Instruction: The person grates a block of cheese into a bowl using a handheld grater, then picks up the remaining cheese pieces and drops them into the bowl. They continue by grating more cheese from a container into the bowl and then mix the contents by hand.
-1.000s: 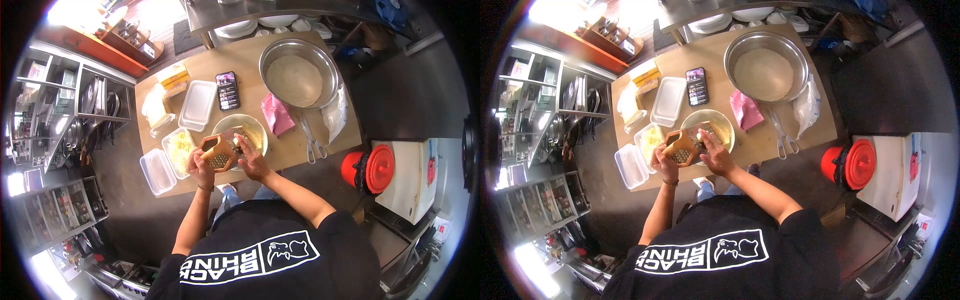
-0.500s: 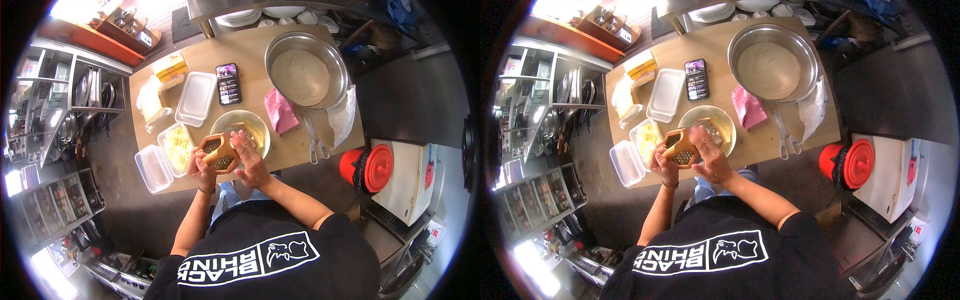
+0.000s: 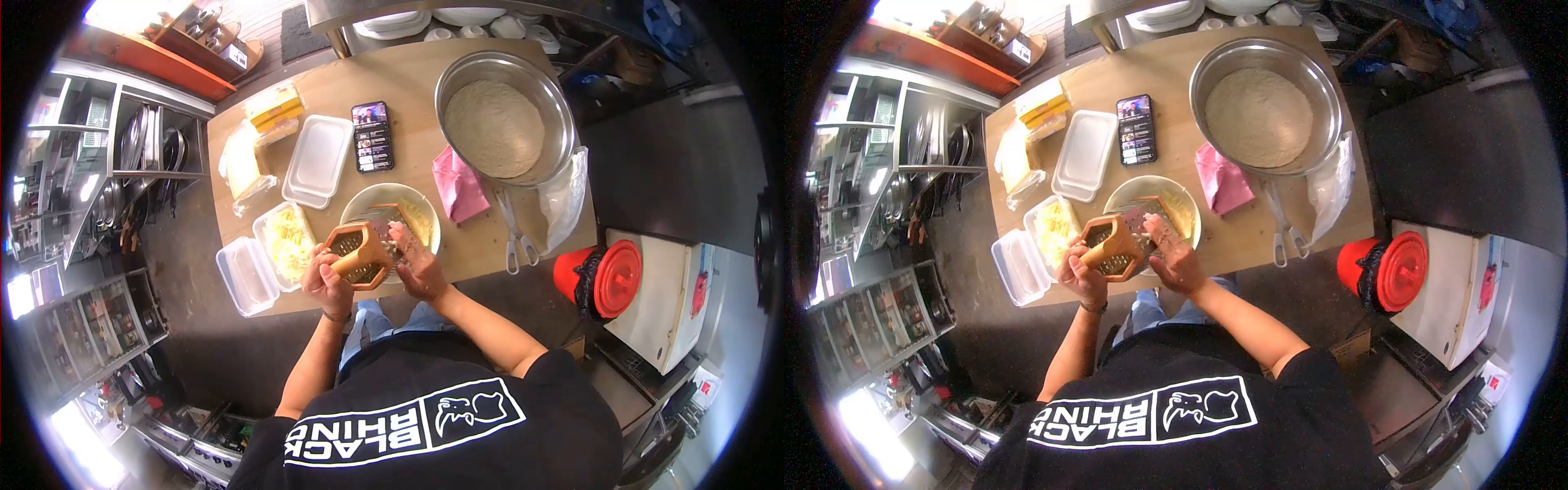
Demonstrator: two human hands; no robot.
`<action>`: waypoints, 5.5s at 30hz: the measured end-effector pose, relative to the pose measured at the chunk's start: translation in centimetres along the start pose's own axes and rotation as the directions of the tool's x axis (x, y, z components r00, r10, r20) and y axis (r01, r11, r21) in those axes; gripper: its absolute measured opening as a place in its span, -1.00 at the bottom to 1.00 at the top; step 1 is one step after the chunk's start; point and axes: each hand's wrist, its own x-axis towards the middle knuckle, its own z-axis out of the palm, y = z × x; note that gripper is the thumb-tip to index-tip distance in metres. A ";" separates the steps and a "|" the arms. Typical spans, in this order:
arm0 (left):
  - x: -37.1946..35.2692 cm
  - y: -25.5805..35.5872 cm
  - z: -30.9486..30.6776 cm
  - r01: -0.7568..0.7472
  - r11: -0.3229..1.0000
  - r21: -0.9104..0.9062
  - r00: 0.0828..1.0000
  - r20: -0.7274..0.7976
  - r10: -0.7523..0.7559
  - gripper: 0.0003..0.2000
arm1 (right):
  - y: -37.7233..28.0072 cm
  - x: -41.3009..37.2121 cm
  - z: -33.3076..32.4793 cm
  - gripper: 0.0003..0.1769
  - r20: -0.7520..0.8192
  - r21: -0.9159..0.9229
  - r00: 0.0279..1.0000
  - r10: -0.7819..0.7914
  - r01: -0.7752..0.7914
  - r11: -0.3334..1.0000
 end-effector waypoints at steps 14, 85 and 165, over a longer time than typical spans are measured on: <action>-0.1 -0.5 0.2 -0.016 0.995 0.095 0.997 0.072 0.009 -0.64 | -1.4 0.9 -0.6 -0.26 -0.031 0.288 0.866 0.498 -0.470 0.835; 0.2 0.6 0.7 -0.036 0.991 0.128 0.995 0.092 0.024 -0.66 | -4.9 1.4 -0.6 -0.27 -0.038 0.131 0.988 0.148 -0.142 0.981; -0.1 -0.3 0.6 -0.016 0.991 0.130 0.997 0.070 0.006 -0.67 | 5.4 -1.3 -0.8 -0.56 0.079 -0.225 0.989 0.123 -0.102 0.969</action>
